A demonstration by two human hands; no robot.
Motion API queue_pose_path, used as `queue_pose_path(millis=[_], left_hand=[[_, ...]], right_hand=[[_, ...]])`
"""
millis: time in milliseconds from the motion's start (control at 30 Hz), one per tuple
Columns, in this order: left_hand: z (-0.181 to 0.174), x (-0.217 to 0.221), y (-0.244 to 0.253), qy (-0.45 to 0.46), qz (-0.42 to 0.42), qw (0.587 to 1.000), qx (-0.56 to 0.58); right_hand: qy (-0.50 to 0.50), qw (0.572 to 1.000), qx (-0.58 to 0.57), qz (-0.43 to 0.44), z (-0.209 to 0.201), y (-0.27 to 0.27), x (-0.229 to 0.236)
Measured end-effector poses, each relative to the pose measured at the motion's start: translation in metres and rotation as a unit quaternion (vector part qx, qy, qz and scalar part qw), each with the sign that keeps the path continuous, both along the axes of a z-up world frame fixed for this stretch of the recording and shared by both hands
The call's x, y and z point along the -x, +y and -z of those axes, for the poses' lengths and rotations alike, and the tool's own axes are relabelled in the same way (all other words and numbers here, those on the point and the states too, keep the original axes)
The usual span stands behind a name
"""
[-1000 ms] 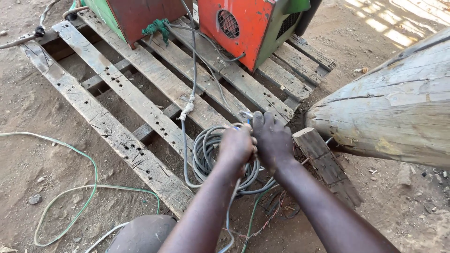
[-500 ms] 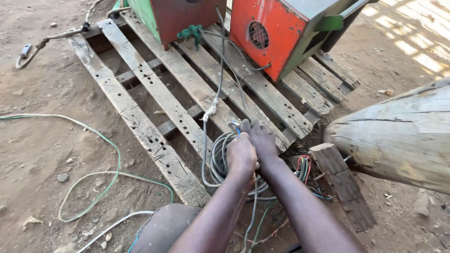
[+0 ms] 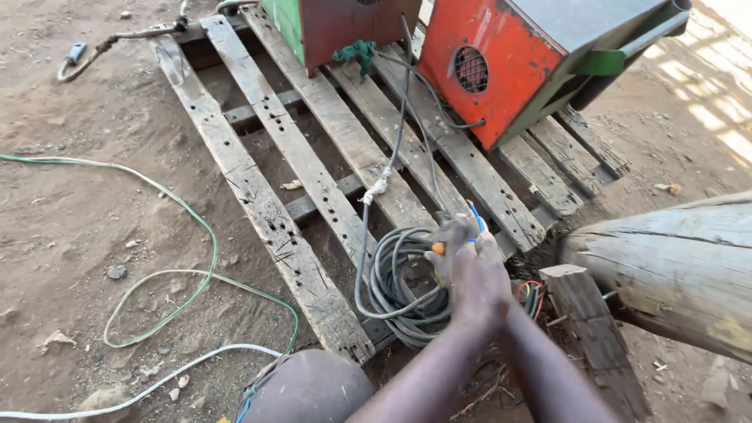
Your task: Stripping insulation from electrical wires using pliers and twisting the copper ends together to create connections.
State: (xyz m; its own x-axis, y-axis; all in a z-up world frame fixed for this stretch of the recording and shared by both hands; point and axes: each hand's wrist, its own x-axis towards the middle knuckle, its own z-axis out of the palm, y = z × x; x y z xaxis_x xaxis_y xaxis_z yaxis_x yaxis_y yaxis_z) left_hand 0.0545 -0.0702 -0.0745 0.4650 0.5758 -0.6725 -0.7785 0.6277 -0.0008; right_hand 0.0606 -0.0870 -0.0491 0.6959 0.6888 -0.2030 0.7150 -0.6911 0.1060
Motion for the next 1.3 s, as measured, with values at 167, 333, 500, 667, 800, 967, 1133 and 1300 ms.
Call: queue_pose_path(millis=[167, 333, 500, 667, 800, 967, 1133, 1300], left_hand=[[-0.105, 0.081, 0.051, 0.333, 0.550, 0.637, -0.425], [-0.071, 0.071, 0.072, 0.331, 0.514, 0.640, -0.465], [-0.081, 0.069, 0.082, 0.214, 0.419, 0.774, -0.425], [-0.094, 0.067, 0.081, 0.231, 0.469, 0.723, -0.452], [-0.068, 0.067, 0.079, 0.249, 0.449, 0.733, -0.447], [-0.103, 0.072, 0.083, 0.291, 0.457, 0.685, -0.488], [-0.111, 0.075, 0.080, 0.267, 0.463, 0.678, -0.506], [-0.104, 0.076, 0.083, 0.220, 0.453, 0.684, -0.527]], right_hand=[[0.084, 0.978, -0.113, 0.150, -0.009, -0.020, -0.009], [0.072, 0.968, -0.111, 0.215, -0.021, -0.043, -0.030], [0.051, 0.958, -0.137, 0.246, -0.042, -0.055, -0.026], [0.056, 0.963, -0.121, 0.235, -0.090, -0.040, 0.005], [0.037, 0.968, -0.125, 0.217, -0.093, -0.038, 0.010], [0.010, 0.978, -0.107, 0.177, -0.096, -0.037, 0.012], [-0.016, 0.984, -0.099, 0.148, -0.088, -0.044, 0.006], [-0.025, 0.984, -0.110, 0.137, -0.094, -0.046, 0.004]])
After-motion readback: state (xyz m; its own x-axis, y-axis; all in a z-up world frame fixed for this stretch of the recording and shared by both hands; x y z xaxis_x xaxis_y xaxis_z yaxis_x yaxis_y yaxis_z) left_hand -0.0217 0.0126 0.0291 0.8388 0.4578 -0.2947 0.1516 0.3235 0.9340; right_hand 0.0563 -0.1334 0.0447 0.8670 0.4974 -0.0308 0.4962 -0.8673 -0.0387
